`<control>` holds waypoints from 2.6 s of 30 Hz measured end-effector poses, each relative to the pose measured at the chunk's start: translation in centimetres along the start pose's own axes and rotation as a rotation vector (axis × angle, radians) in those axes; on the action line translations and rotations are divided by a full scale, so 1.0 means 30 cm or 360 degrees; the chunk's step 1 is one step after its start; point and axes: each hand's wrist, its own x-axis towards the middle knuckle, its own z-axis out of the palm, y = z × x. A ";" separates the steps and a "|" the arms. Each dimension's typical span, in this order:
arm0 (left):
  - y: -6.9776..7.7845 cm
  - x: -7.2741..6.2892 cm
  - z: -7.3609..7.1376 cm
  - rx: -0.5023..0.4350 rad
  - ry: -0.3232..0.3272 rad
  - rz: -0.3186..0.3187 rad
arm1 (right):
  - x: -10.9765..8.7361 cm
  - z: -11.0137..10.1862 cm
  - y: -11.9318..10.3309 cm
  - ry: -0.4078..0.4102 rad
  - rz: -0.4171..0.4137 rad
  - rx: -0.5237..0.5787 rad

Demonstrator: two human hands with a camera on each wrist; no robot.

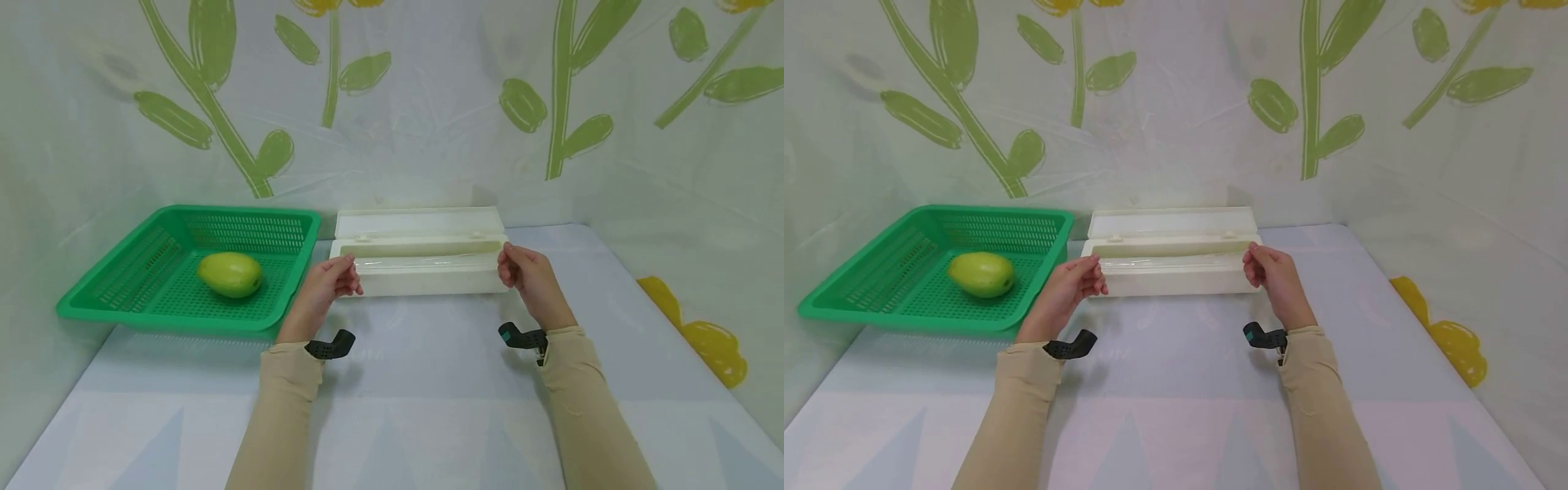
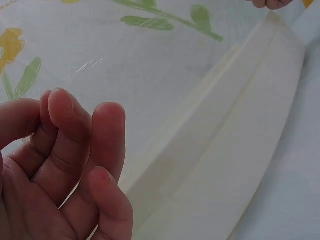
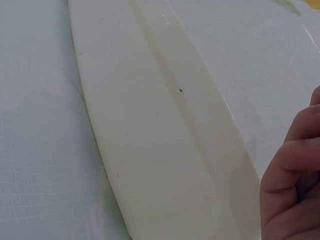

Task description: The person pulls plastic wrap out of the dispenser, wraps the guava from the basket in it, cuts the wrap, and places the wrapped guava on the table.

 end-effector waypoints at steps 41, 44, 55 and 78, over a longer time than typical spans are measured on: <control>0.037 -0.015 0.013 -0.0023 0.0070 0.0118 | -0.005 0.011 -0.013 -0.0014 -0.0193 0.0244; 0.041 -0.018 0.012 -0.0029 0.0065 0.0120 | -0.004 0.011 -0.012 -0.0031 -0.0213 0.0273; 0.048 -0.020 0.008 -0.0053 0.0023 0.0143 | -0.010 0.015 -0.018 -0.0036 -0.0237 0.0232; 0.064 -0.024 0.011 -0.0122 -0.0004 0.0212 | -0.013 0.014 -0.027 -0.0070 -0.0326 0.0310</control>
